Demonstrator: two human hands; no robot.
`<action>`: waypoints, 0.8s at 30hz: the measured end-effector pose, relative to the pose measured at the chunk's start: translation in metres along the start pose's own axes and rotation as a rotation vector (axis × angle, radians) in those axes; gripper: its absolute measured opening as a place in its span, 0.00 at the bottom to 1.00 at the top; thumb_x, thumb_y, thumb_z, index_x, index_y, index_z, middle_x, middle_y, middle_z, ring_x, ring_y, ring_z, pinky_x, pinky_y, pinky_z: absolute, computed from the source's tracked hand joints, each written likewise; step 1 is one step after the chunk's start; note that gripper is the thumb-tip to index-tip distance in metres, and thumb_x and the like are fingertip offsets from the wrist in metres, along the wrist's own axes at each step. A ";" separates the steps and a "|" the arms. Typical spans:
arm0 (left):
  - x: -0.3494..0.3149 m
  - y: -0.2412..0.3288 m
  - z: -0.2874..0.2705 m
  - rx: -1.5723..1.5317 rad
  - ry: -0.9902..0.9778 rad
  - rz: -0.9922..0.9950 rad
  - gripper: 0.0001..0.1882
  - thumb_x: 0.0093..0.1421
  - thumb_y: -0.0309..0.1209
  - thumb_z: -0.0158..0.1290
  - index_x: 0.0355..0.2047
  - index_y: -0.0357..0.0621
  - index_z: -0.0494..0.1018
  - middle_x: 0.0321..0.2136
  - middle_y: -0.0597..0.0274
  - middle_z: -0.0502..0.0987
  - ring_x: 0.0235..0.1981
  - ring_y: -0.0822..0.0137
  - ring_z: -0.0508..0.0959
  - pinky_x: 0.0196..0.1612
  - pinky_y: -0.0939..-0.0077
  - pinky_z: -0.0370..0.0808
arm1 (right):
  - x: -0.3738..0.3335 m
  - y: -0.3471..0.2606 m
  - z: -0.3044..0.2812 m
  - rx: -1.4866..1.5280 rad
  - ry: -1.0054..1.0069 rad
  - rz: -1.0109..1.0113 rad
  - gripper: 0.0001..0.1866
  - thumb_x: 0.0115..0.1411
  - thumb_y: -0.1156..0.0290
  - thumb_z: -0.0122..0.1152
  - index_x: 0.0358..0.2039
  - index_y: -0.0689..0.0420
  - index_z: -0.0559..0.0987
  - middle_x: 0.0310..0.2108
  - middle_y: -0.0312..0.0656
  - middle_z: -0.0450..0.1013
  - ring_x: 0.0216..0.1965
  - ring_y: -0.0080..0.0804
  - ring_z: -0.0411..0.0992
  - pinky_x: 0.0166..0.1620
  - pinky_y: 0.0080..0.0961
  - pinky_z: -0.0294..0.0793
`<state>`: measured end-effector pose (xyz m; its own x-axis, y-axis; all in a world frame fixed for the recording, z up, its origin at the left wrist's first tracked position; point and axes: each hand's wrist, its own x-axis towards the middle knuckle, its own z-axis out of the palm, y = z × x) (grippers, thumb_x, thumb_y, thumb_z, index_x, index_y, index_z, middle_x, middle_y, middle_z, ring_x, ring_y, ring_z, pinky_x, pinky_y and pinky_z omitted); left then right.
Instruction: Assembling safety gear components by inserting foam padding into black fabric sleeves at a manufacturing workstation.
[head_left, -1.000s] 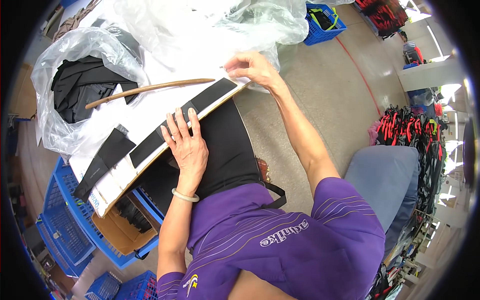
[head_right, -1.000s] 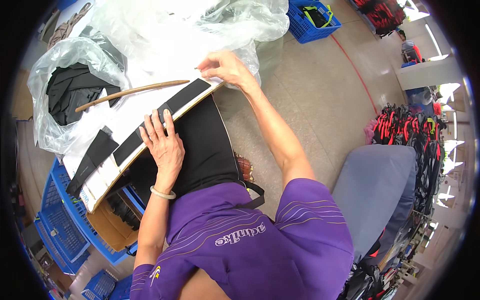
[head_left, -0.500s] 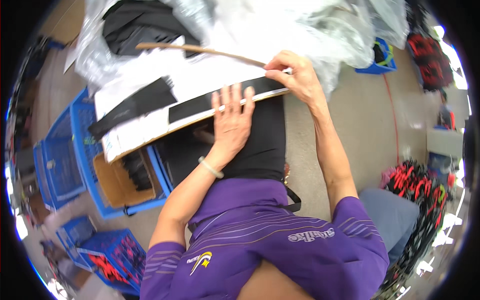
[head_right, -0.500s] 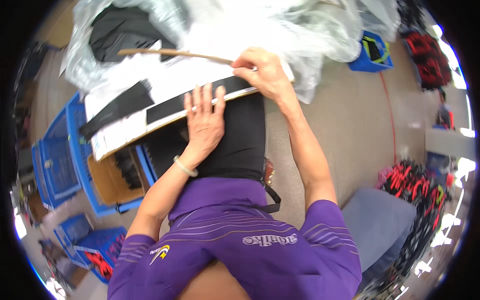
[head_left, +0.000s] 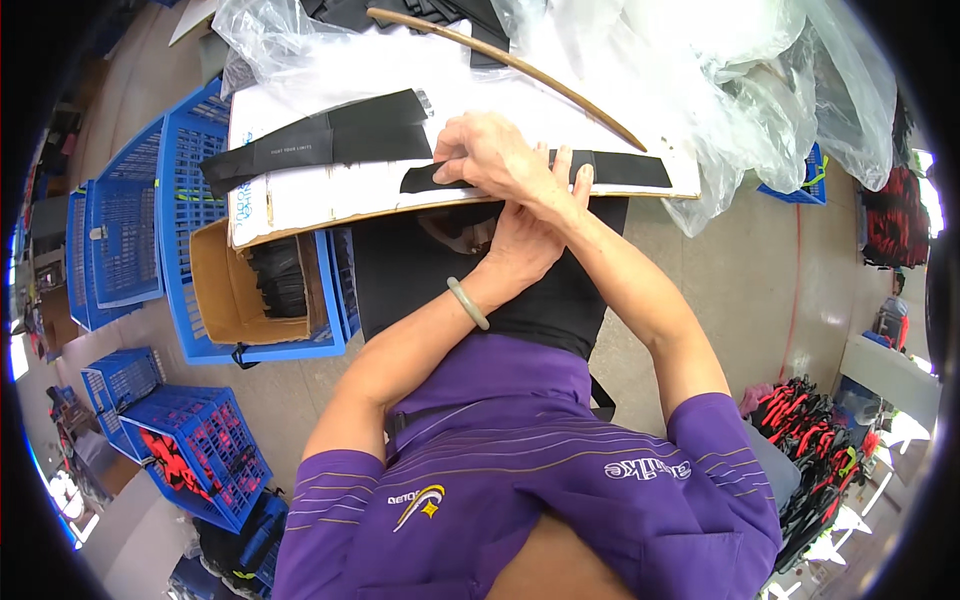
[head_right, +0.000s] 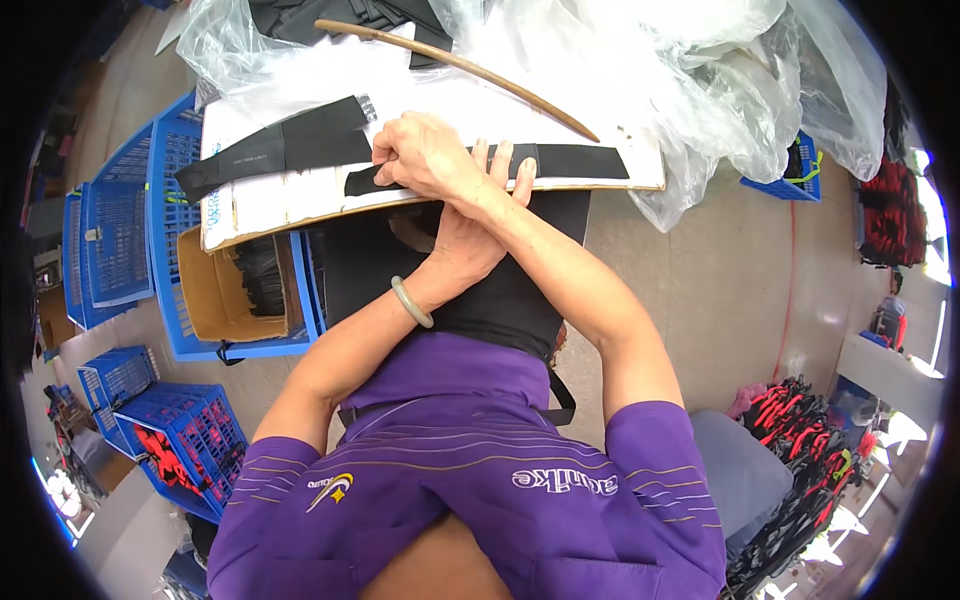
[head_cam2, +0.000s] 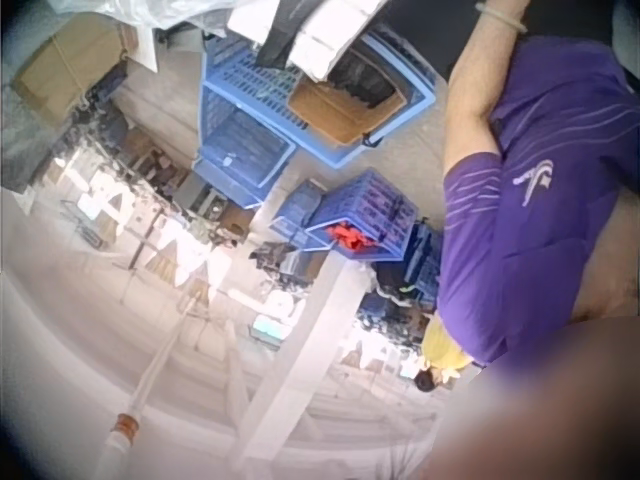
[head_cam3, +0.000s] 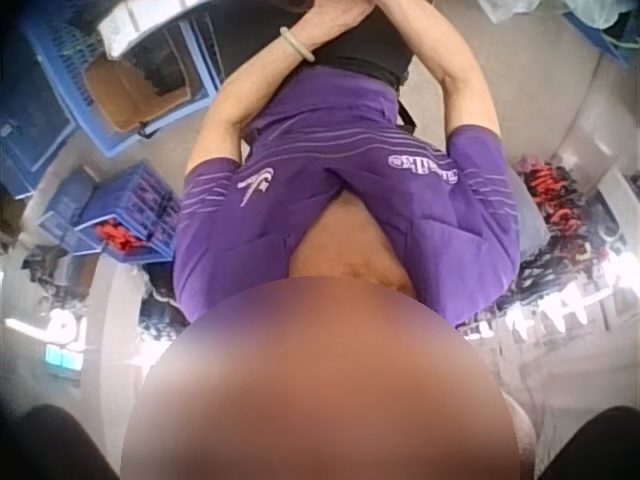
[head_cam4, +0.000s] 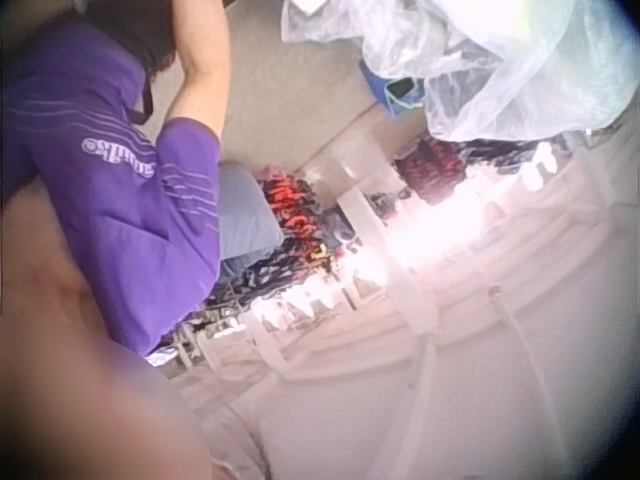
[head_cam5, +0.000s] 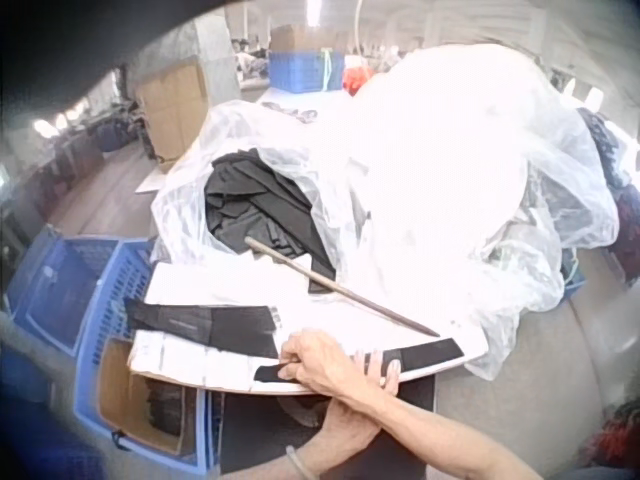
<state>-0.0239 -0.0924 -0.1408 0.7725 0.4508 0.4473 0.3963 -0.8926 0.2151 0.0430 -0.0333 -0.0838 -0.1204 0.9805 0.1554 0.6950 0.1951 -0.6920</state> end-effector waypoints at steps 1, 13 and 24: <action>-0.001 0.000 0.001 0.009 -0.001 0.012 0.29 0.57 0.36 0.46 0.59 0.46 0.58 0.59 0.40 0.56 0.59 0.38 0.57 0.58 0.45 0.58 | 0.000 -0.003 -0.002 0.020 -0.014 0.066 0.11 0.43 0.68 0.68 0.26 0.60 0.79 0.25 0.44 0.74 0.28 0.40 0.72 0.35 0.33 0.70; 0.004 0.000 0.001 0.006 0.015 0.017 0.28 0.57 0.36 0.46 0.58 0.47 0.59 0.58 0.42 0.58 0.59 0.40 0.58 0.57 0.46 0.59 | -0.001 -0.003 -0.001 0.030 0.015 0.093 0.13 0.41 0.66 0.69 0.26 0.61 0.80 0.24 0.46 0.74 0.29 0.40 0.72 0.35 0.33 0.70; 0.008 -0.030 -0.126 -0.050 0.286 0.190 0.10 0.46 0.27 0.53 0.32 0.42 0.73 0.32 0.55 0.74 0.39 0.62 0.75 0.49 0.58 0.66 | -0.052 0.010 -0.112 0.736 0.530 0.208 0.04 0.54 0.76 0.60 0.31 0.62 0.78 0.29 0.36 0.74 0.31 0.19 0.69 0.38 0.16 0.68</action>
<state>-0.0922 -0.0637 -0.0343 0.6571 0.2614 0.7071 0.2284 -0.9629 0.1437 0.1355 -0.0853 -0.0195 0.4220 0.8934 0.1539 0.0193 0.1608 -0.9868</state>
